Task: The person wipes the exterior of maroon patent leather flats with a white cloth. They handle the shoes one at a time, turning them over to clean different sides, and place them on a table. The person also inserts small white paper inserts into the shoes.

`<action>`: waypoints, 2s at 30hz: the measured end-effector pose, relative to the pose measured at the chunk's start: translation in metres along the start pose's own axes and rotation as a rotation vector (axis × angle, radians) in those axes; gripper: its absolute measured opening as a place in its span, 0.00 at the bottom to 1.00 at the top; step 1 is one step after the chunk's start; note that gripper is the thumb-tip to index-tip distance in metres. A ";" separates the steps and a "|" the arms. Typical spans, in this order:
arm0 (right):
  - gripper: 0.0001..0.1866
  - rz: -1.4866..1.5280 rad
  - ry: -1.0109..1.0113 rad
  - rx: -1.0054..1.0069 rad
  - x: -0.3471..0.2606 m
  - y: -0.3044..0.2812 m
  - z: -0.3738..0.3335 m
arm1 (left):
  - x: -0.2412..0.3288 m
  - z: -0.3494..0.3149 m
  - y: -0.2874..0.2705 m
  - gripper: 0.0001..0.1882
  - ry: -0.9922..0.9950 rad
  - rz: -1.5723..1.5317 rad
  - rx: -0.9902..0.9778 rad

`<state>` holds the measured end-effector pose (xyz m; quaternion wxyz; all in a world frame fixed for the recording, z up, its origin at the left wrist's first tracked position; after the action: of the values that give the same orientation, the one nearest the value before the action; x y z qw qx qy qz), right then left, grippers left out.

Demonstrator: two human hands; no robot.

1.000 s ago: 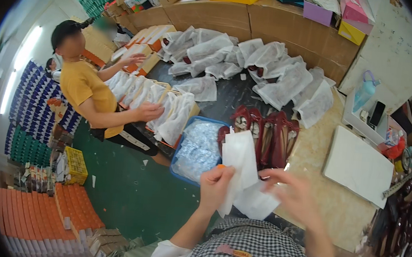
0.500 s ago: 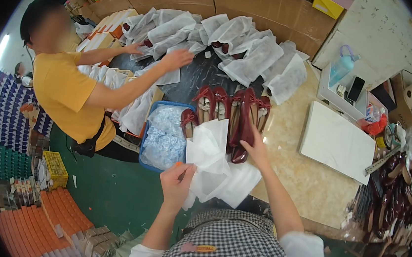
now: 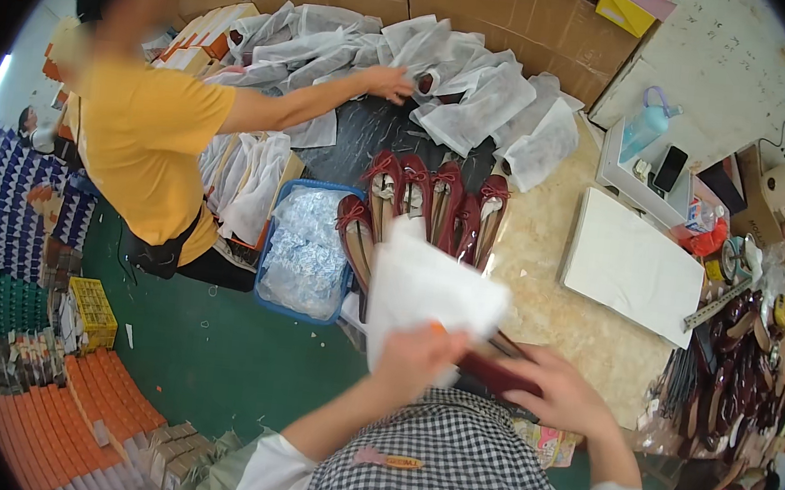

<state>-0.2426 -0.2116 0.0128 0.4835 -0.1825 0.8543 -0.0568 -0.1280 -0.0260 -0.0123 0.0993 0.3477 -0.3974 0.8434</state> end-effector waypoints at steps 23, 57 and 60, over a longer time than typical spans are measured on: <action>0.40 -0.523 -0.019 0.614 -0.035 0.075 0.245 | 0.053 -0.062 -0.167 0.07 -0.212 0.447 0.555; 0.36 -0.501 -0.161 0.634 0.002 0.117 0.209 | -0.010 -0.122 -0.202 0.07 -0.405 0.156 0.760; 0.33 -0.361 -0.143 0.598 0.016 0.123 0.230 | -0.006 -0.075 -0.173 0.04 -0.296 0.345 0.435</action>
<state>-0.0865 -0.0850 -0.1546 0.5562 -0.1842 0.7178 -0.3759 -0.0851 0.1455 0.0544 -0.1808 0.4071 -0.2710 0.8533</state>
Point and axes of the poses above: each hand's wrist, its own z-axis towards the middle knuckle, its own y-axis out of the palm, x = y × z, the point moved 3 cm from there along z, towards the middle knuckle, and after that the axes turned 13 degrees about y, right-handed, at the moved point
